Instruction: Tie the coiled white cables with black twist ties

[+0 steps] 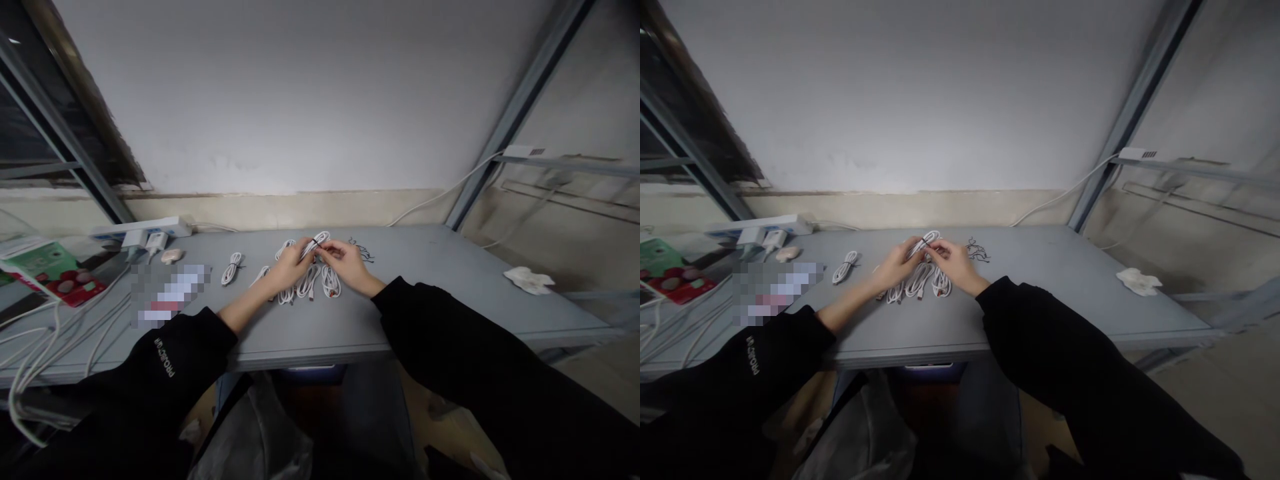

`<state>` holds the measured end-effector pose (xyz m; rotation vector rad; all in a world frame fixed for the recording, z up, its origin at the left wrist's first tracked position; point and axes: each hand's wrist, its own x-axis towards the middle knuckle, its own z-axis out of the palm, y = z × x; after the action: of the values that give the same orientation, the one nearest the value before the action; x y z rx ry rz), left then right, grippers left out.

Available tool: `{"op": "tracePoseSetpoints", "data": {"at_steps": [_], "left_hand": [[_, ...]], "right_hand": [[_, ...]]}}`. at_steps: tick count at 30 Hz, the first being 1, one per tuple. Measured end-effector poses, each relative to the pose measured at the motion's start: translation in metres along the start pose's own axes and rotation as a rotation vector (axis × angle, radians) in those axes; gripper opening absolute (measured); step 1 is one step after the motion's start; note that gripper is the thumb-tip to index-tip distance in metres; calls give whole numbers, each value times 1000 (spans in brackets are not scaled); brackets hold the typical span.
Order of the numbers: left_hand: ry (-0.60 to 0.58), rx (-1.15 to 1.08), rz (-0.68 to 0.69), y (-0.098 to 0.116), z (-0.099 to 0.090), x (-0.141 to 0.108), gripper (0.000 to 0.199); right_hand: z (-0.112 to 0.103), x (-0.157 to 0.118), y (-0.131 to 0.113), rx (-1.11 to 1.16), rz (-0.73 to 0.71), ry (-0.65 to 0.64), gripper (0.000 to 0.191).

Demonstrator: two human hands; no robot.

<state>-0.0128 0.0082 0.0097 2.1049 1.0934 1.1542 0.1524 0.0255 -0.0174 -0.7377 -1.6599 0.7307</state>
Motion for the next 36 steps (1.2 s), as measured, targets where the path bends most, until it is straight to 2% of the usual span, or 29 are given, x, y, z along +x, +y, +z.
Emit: {"op": "tracePoseSetpoints", "data": {"at_steps": [5, 9, 15, 24, 31, 36], "left_hand": [[0, 88, 0, 5, 1, -1, 16], [48, 41, -30, 11, 1, -1, 6], [83, -52, -56, 14, 1, 0, 14], [51, 82, 6, 6, 3, -2, 7], [77, 130, 80, -2, 2, -1, 18], [56, 262, 114, -4, 2, -1, 26]], "right_hand": [[2, 1, 6, 39, 16, 15, 30], [2, 1, 8, 83, 16, -1, 34], [1, -1, 4, 70, 15, -12, 28], [-3, 5, -2, 291, 190, -78, 27], [-2, 4, -8, 497, 356, -123, 18], [-4, 6, -16, 686, 440, -159, 28]]}}
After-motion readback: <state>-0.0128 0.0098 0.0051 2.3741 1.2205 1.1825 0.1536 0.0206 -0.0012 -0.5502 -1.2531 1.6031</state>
